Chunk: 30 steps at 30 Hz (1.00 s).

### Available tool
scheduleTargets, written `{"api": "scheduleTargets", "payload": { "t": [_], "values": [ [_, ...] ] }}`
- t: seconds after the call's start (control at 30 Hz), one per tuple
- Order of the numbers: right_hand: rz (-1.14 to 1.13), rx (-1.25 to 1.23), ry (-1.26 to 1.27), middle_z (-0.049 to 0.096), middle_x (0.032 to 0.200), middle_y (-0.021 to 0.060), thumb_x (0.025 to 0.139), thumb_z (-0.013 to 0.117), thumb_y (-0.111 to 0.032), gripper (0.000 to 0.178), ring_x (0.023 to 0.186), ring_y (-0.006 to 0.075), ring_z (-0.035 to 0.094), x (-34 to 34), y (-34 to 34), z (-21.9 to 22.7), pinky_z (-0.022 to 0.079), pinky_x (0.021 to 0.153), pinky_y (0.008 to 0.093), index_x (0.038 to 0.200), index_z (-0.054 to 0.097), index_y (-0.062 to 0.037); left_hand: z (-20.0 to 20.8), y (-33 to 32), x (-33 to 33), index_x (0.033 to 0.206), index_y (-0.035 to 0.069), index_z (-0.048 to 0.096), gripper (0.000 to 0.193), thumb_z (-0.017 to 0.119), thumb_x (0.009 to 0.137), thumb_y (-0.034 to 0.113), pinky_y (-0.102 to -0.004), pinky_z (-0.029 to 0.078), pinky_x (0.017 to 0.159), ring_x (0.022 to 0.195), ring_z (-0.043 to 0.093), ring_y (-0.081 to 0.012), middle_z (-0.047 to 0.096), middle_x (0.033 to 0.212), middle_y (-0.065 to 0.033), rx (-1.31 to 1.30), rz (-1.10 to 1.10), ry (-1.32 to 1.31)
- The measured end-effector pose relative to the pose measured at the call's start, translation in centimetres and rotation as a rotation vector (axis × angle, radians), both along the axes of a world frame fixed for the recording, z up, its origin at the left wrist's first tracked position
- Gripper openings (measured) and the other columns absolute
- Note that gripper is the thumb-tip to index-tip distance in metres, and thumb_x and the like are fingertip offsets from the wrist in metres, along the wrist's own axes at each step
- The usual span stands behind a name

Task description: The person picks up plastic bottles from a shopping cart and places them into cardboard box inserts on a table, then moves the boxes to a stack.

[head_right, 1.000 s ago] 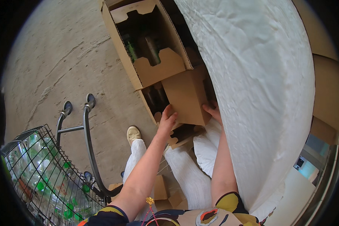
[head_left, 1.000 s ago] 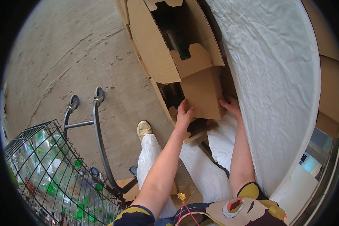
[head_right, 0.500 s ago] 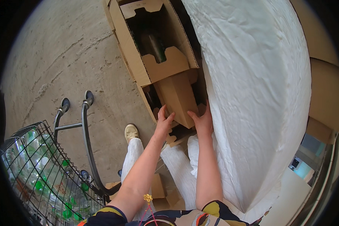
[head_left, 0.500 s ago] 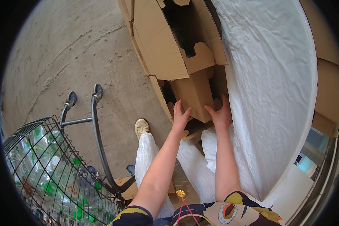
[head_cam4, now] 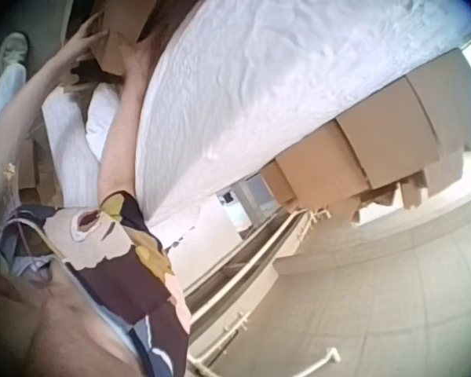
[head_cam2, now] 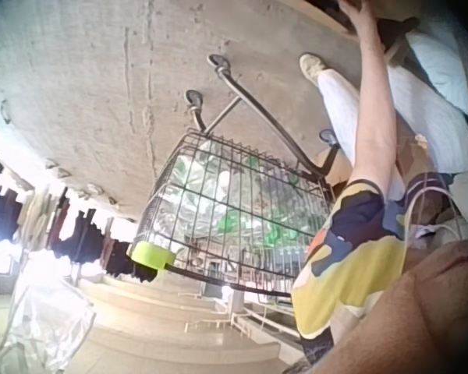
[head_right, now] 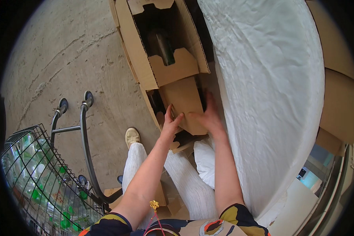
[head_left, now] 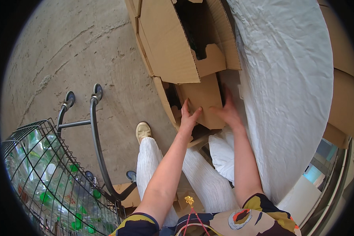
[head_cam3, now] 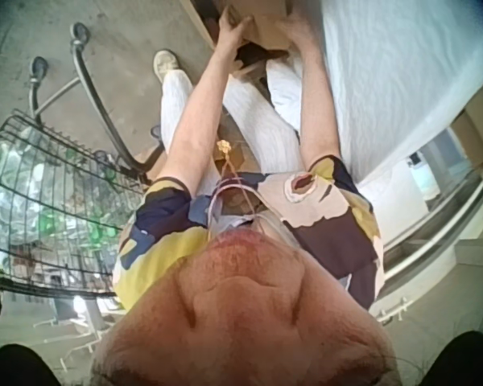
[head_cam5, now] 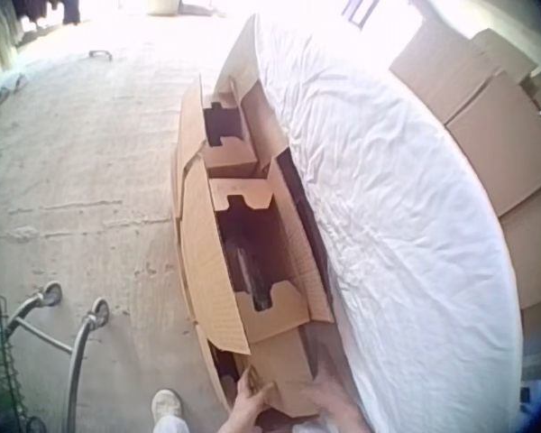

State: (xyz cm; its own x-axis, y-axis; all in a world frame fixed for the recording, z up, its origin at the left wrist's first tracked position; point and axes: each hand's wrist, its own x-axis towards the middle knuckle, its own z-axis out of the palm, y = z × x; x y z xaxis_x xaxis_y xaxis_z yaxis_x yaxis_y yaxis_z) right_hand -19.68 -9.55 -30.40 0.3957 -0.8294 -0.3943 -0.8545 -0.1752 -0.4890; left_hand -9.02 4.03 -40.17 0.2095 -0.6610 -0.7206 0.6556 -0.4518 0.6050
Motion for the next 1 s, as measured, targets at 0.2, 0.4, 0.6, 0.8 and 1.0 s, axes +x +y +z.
{"api": "scheduleTargets", "payload": {
  "t": [0.2,0.4,0.6,0.8,1.0],
  "values": [
    [0.006,-0.038,0.122,0.026,0.154,0.0270,0.055,0.088,-0.048,0.128,0.140,0.0456,0.031,2.0,0.2,-0.8,0.035,0.110,0.0533,0.155,0.017,-0.0127,0.2,0.4,-0.2,0.155,0.017,0.022,0.084,0.070,0.089,0.038,-0.0374,0.041,0.107,0.139,0.033,-0.0272,0.025,0.153,-0.0132,0.054,0.021,0.105],
    [-0.023,-0.093,0.340,0.024,0.155,0.0248,0.054,0.088,-0.044,0.128,0.134,0.0488,0.036,4.7,1.9,-0.5,0.037,0.106,0.0577,0.156,0.013,-0.0198,-2.5,1.0,-1.7,0.155,0.013,0.022,0.087,0.072,0.088,0.036,-0.0380,0.035,0.112,0.140,0.032,-0.0281,0.028,0.153,-0.0158,-0.019,0.179,0.113],
    [-0.089,-0.126,0.319,0.028,0.154,0.0216,0.056,0.088,-0.040,0.122,0.134,0.0452,0.038,4.9,2.0,-0.5,0.037,0.106,0.0570,0.154,0.018,-0.0210,-0.9,0.3,0.0,0.153,0.005,0.022,0.090,0.074,0.087,0.037,-0.0379,0.033,0.113,0.138,0.036,-0.0274,0.034,0.151,-0.0177,0.017,0.073,-0.029],
    [-0.071,-0.221,0.158,0.036,0.149,0.0195,0.056,0.088,-0.036,0.115,0.132,0.0424,0.041,3.5,2.1,-1.5,0.038,0.106,0.0549,0.152,0.027,-0.0172,-3.3,-0.1,0.5,0.142,0.001,0.041,0.074,0.070,0.089,0.045,-0.0352,0.042,0.102,0.124,0.048,-0.0246,0.048,0.138,-0.0169,0.140,0.161,0.118],
    [-0.001,-0.296,0.004,0.048,0.139,0.0229,0.061,0.086,-0.030,0.098,0.125,0.0353,0.050,3.2,0.3,1.7,0.043,0.103,0.0436,0.142,0.039,-0.0007,-5.5,-1.2,-2.0,0.116,0.005,0.065,0.047,0.062,0.094,0.047,-0.0350,0.043,0.090,0.107,0.053,-0.0217,0.063,0.112,-0.0105,0.178,0.119,-0.067]
  ]
}}
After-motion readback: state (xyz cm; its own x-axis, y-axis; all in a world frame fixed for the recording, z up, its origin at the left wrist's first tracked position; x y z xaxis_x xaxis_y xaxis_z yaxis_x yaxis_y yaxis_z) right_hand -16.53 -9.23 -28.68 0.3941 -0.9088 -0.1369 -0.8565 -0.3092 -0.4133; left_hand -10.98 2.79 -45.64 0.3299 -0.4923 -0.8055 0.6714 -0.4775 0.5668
